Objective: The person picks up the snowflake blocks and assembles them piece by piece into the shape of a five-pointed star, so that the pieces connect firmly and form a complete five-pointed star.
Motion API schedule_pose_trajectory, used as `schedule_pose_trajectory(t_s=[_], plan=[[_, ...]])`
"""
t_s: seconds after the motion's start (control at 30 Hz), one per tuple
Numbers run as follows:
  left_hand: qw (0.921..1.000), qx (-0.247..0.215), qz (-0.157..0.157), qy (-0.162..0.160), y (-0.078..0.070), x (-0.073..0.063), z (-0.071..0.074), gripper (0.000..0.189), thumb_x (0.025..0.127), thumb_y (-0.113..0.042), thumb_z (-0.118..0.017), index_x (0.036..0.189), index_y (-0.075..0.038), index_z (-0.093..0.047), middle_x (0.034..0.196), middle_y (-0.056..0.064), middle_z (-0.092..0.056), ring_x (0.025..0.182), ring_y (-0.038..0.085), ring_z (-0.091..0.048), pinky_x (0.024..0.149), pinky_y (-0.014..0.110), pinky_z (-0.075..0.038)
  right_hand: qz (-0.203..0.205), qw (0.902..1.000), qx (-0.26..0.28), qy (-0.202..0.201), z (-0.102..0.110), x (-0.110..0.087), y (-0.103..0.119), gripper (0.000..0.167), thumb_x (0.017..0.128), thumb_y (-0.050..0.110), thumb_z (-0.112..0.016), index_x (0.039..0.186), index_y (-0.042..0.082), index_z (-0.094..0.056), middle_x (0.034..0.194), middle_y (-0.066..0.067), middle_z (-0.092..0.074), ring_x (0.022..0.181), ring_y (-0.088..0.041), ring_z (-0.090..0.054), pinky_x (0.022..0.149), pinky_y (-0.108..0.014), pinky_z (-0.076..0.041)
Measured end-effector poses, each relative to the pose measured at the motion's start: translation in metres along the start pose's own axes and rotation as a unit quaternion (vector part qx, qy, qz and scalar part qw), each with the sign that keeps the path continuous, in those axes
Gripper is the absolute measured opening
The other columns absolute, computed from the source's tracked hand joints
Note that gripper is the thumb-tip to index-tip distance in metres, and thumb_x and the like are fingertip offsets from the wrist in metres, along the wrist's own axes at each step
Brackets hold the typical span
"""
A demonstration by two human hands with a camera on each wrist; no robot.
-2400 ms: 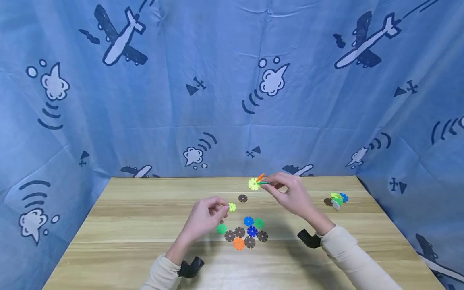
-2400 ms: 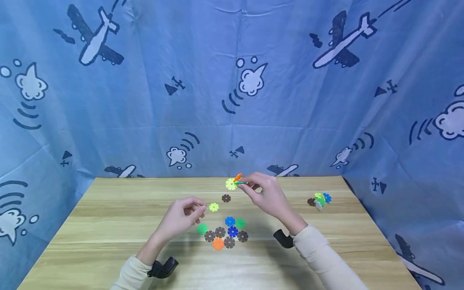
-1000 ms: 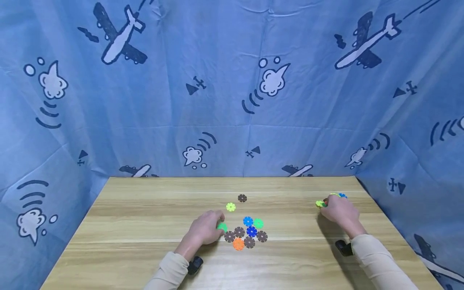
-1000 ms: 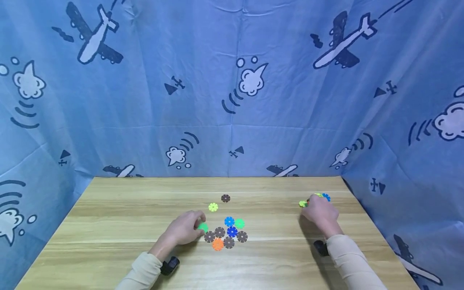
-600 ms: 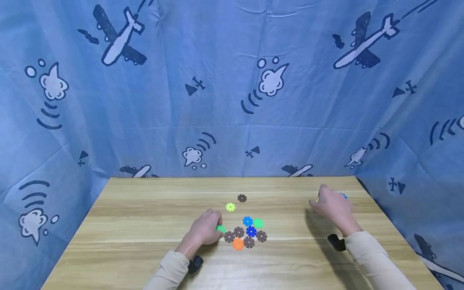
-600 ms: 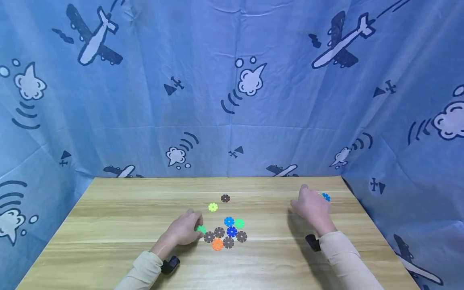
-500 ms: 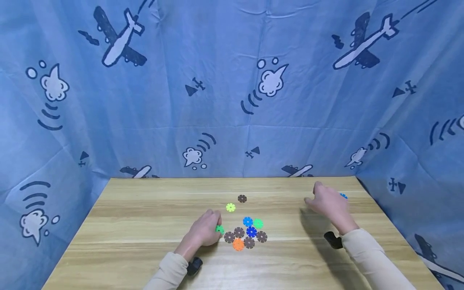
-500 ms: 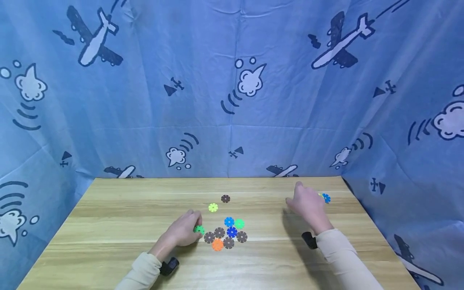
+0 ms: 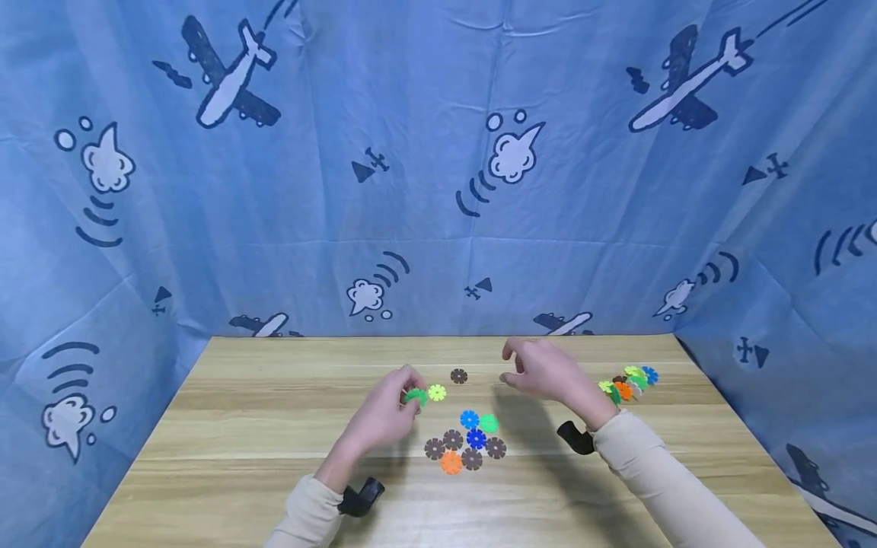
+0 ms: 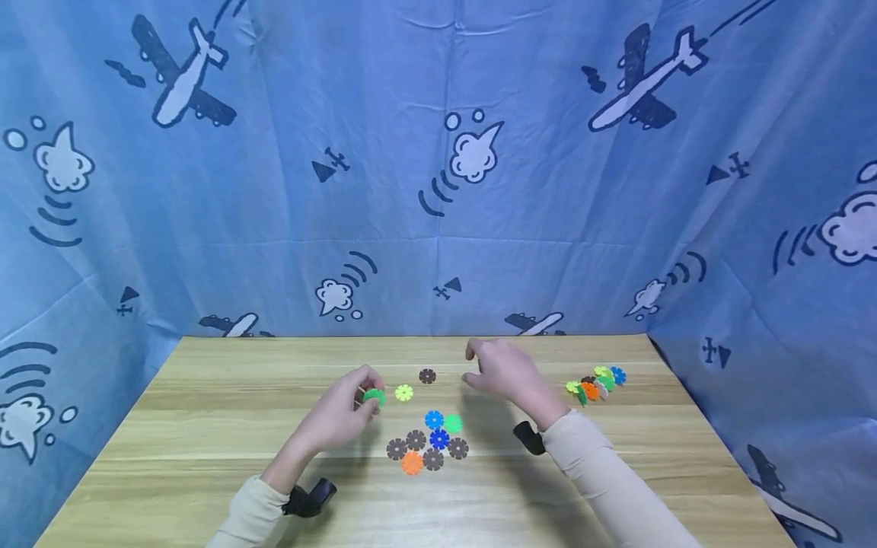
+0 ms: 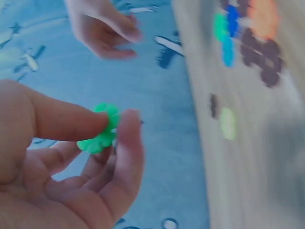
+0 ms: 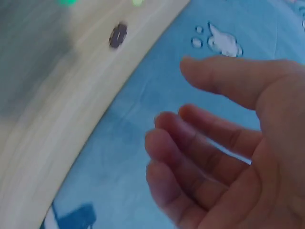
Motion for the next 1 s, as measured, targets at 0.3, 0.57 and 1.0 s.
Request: schedule_pose_trajectory(t_s=[0.3,0.57,1.0], plan=[[0.9928,-0.069,-0.008,-0.097,-0.021,-0.006,0.021,0.027,0.093,0.000,-0.064,0.120,-0.004,-0.063,0.095,0.009,-0.068,0.079,0.013,-0.062,0.070,0.022,-0.055,0.114,0.9864,0.022,0.116,-0.053,0.017,0.050,0.033,0.083,0.020,-0.084,0.110,0.008,-0.068,0.107,-0.010,-0.066,0.087,-0.021,-0.063,0.078,-0.036,-0.056],[0.9896,-0.082,0.003,-0.118,-0.017,-0.007,0.023,0.025,0.092,0.001,-0.067,0.116,0.001,-0.063,0.098,0.012,-0.070,0.086,0.018,-0.067,0.076,0.024,-0.058,0.088,0.9755,0.029,0.200,-0.100,0.025,0.048,0.035,0.082,0.012,-0.084,0.112,0.018,-0.066,0.101,0.004,-0.059,0.091,-0.012,-0.056,0.086,-0.032,-0.053],[0.9901,-0.090,0.019,-0.107,-0.013,-0.006,0.020,0.029,0.091,0.000,-0.067,0.120,-0.001,-0.061,0.102,0.011,-0.069,0.089,0.019,-0.066,0.080,0.027,-0.059,0.059,0.9755,0.070,0.200,-0.108,0.038,0.039,0.024,0.082,0.007,-0.082,0.094,0.017,-0.063,0.091,0.007,-0.061,0.087,-0.010,-0.058,0.087,-0.032,-0.055]])
Point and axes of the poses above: each hand's wrist, its own x-axis towards the middle knuckle, its own z-axis out of the back of the hand, y = z × x, the point moved 8 cm from there along x, towards the middle knuckle
